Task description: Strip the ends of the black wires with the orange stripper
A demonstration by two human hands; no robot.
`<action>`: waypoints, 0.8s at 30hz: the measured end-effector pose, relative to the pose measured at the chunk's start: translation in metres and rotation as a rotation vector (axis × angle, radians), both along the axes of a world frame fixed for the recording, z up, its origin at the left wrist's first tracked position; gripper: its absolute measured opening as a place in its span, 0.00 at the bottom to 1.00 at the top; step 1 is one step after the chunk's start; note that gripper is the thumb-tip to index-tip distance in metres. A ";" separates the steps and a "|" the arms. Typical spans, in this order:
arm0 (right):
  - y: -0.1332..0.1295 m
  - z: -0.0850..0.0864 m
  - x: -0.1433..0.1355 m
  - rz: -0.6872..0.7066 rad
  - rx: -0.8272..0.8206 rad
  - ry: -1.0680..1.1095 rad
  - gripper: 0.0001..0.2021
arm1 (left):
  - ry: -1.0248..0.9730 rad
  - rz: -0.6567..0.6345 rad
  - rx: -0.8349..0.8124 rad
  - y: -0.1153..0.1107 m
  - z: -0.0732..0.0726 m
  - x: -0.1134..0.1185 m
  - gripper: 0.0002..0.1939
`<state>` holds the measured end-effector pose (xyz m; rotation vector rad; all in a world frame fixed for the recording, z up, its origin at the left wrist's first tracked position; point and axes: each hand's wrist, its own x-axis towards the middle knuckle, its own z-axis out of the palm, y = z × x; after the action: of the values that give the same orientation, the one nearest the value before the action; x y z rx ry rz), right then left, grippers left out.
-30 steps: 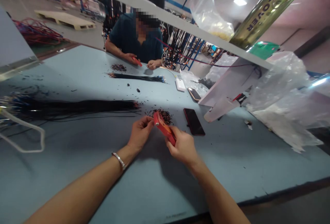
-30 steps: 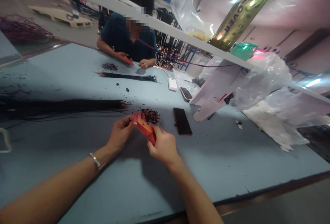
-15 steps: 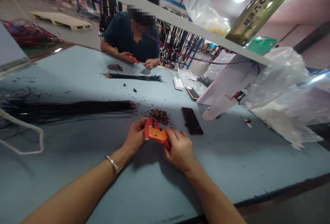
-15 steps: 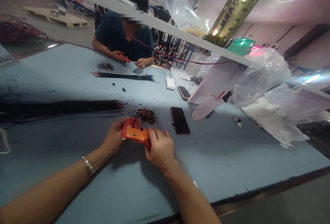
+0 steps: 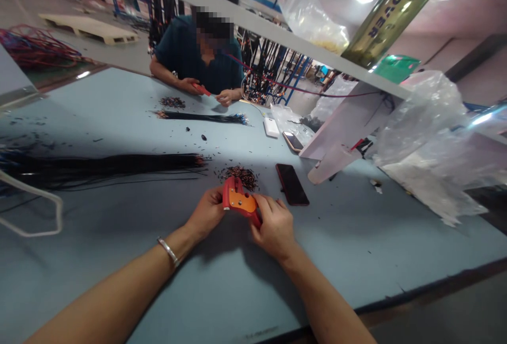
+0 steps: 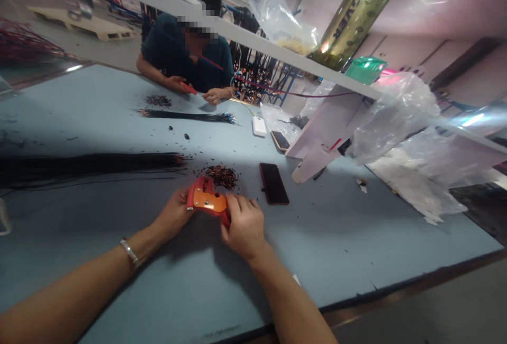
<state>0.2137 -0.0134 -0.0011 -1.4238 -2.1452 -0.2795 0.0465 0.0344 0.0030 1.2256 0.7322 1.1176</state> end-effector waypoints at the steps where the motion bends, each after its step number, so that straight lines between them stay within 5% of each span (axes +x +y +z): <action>1: 0.000 0.000 0.000 -0.001 -0.005 0.005 0.21 | 0.013 -0.001 0.007 0.000 -0.001 0.000 0.06; 24: 0.004 -0.004 -0.002 -0.114 -0.079 -0.056 0.11 | 0.155 -0.038 0.144 0.004 -0.007 -0.002 0.13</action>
<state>0.2116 -0.0095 -0.0056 -1.6041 -2.1443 -0.2834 0.0442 0.0382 -0.0038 1.4543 0.7523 1.0672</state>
